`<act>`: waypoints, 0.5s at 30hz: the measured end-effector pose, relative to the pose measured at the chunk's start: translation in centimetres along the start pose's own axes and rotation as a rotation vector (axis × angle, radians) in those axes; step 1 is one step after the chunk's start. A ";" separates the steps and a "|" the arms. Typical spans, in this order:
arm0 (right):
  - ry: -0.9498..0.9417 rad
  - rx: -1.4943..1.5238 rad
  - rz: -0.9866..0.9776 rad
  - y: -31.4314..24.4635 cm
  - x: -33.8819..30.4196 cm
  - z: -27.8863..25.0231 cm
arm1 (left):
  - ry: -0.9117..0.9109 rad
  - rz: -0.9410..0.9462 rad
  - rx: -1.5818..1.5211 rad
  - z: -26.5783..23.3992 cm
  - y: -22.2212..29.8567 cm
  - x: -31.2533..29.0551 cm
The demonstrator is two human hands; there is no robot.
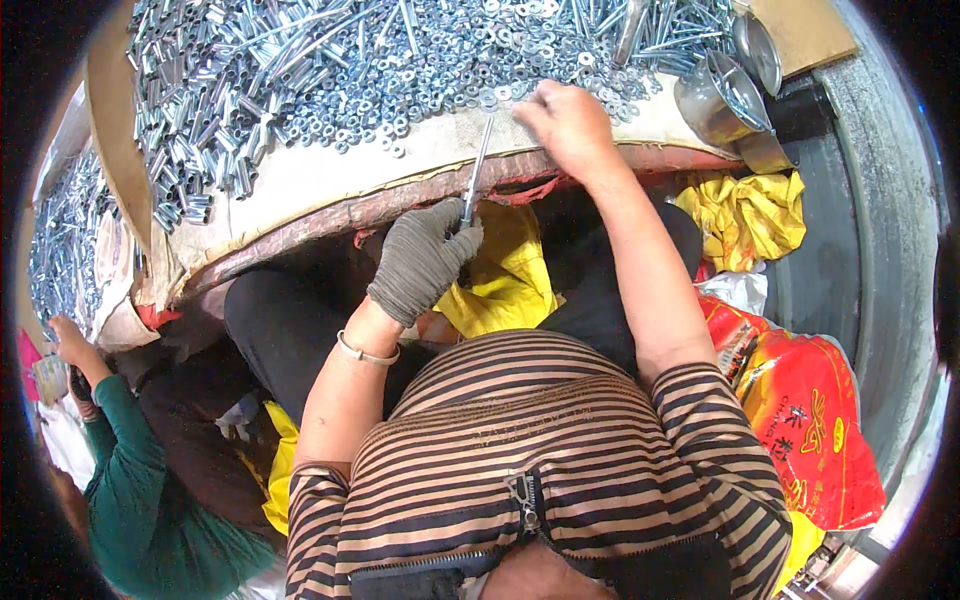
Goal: Manually assembling washers onto metal screws/bolts at a workstation.
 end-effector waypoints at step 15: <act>-0.210 0.757 0.072 -4.3 -1.4 0.7 | 0.058 -0.014 0.270 -2.3 0.3 0.0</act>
Point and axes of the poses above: each hand's wrist, its own x-axis towards the middle knuckle, its own z-axis out of the palm, y = z × x, the point moved 9 cm from there along x, towards the middle knuckle, and after that the axes turned 1 degree about -z, right-handed, at the moved point
